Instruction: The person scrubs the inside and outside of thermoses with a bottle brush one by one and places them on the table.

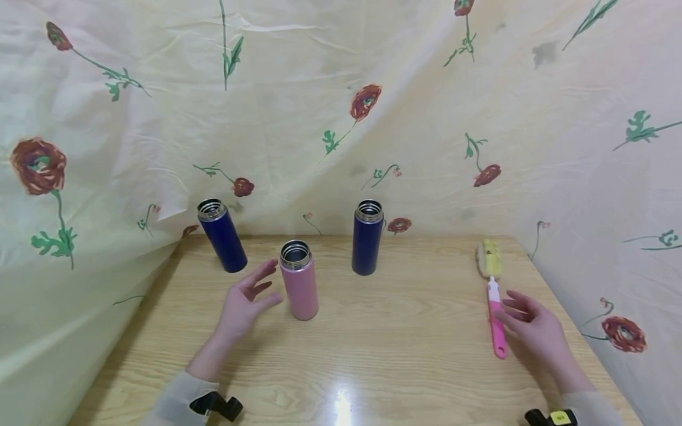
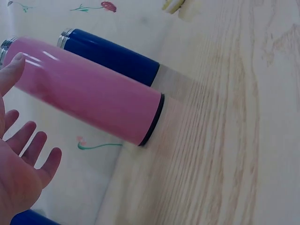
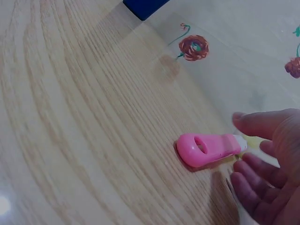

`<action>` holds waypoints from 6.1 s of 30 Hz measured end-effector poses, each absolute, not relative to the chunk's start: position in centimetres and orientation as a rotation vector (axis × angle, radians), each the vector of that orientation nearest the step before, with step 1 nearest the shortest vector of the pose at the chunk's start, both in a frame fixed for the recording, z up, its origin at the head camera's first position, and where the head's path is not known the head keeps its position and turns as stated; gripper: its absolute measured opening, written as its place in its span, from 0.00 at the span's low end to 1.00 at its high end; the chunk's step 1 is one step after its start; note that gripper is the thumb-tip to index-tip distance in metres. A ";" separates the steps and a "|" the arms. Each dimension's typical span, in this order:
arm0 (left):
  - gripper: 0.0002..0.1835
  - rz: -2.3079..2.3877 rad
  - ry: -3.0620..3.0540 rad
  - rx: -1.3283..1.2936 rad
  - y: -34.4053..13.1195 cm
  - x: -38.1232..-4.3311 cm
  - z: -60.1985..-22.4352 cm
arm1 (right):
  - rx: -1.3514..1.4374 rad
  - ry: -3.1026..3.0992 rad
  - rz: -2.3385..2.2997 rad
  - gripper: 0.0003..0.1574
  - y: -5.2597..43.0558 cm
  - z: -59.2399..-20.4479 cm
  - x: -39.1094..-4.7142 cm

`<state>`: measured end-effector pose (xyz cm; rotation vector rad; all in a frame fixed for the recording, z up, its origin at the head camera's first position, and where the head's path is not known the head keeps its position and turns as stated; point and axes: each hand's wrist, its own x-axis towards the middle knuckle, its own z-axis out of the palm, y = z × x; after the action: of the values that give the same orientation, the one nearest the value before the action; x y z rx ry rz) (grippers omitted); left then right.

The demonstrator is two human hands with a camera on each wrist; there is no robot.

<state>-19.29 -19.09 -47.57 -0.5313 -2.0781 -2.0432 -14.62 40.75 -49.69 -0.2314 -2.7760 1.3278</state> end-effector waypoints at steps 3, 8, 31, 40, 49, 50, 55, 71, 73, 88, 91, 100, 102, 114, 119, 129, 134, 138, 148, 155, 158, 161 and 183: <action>0.38 -2.075 -2.062 -0.507 -18.6 -19.3 -47.7 | -0.235 -2.829 1.355 0.55 41.1 -49.9 -14.7; 0.37 -2.122 -2.010 -0.490 -18.0 -19.5 -47.9 | -0.260 -2.925 1.310 0.61 41.5 -49.8 -14.8; 0.38 -2.145 -2.035 -0.359 -16.2 -19.8 -48.1 | -0.265 -3.019 1.182 0.63 41.7 -49.6 -14.8; 0.39 -2.128 -2.076 -0.347 -16.0 -19.8 -48.0 | -0.238 -3.029 1.133 0.60 41.9 -49.9 -14.8; 0.41 -2.150 -2.029 -0.334 -15.8 -20.0 -48.6 | -0.360 -3.081 1.160 0.61 41.9 -49.6 -15.0; 0.42 -2.148 -2.030 -0.334 -15.7 -20.0 -48.7 | -0.375 -3.089 1.157 0.62 41.8 -49.5 -15.0; 0.43 -2.116 -2.094 -0.330 -15.5 -20.0 -48.9 | -0.399 -3.113 1.134 0.60 41.7 -49.3 -15.0; 0.41 -2.091 -2.122 -0.273 -15.2 -19.9 -48.9 | -0.394 -3.041 1.126 0.50 41.4 -49.3 -14.9; 0.41 -2.074 -2.129 -0.279 -15.1 -19.9 -49.0 | -0.435 -2.993 1.179 0.49 41.2 -49.3 -14.8; 0.39 -2.062 -2.132 -0.230 -15.0 -19.8 -49.2 | -0.732 -1.962 2.008 0.28 38.6 -49.4 -14.8; 0.39 -2.058 -2.121 -0.231 -14.9 -19.9 -49.2 | -0.654 -1.796 2.103 0.19 38.2 -48.7 -15.0; 0.39 -2.062 -2.109 -0.230 -14.8 -19.9 -49.2 | -0.692 -1.562 1.878 0.22 36.4 -45.9 -15.9; 0.39 -2.060 -2.105 -0.231 -14.8 -19.9 -49.3 | -0.657 -1.553 1.845 0.23 36.1 -45.2 -15.9; 0.40 -2.093 -2.088 -0.226 -14.8 -19.9 -49.1 | -0.317 -1.158 1.960 0.30 33.8 -41.1 -15.4; 0.40 -2.094 -2.078 -0.228 -14.8 -19.7 -49.0 | -0.198 -1.062 1.978 0.23 32.3 -39.9 -15.8; 0.41 -2.075 -2.064 -0.254 -14.8 -19.8 -49.5 | 0.070 -0.779 2.128 0.18 28.8 -38.1 -17.5; 0.41 -2.031 -2.058 -0.280 -14.5 -19.7 -49.6 | 0.031 -0.713 2.186 0.20 27.5 -37.2 -18.0; 0.43 -2.012 -2.039 -0.287 -14.3 -19.7 -49.8 | 0.018 -0.664 2.237 0.20 26.6 -36.5 -18.2; 0.44 -2.020 -2.052 -0.167 -13.5 -19.6 -49.2 | 0.083 -0.683 2.412 0.18 24.3 -34.2 -18.7; 0.43 -2.083 -2.059 -0.092 -13.7 -19.8 -48.8 | 0.219 -0.807 2.529 0.14 22.2 -31.6 -19.6; 0.41 -2.101 -2.061 -0.079 -13.8 -20.0 -48.8 | 0.282 -0.912 2.541 0.14 21.4 -30.7 -20.1; 0.41 -2.103 -2.063 -0.098 -13.9 -20.2 -48.9 | 0.323 -1.014 2.533 0.17 20.9 -30.0 -20.7; 0.33 -2.251 -1.827 -0.207 -14.1 -21.0 -49.1 | 0.387 -1.585 2.424 0.16 18.4 -27.2 -24.5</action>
<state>-21.00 -14.14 -49.09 -0.2074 -1.8271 -2.2511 -24.54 18.42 -27.16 0.3874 -1.5846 2.4236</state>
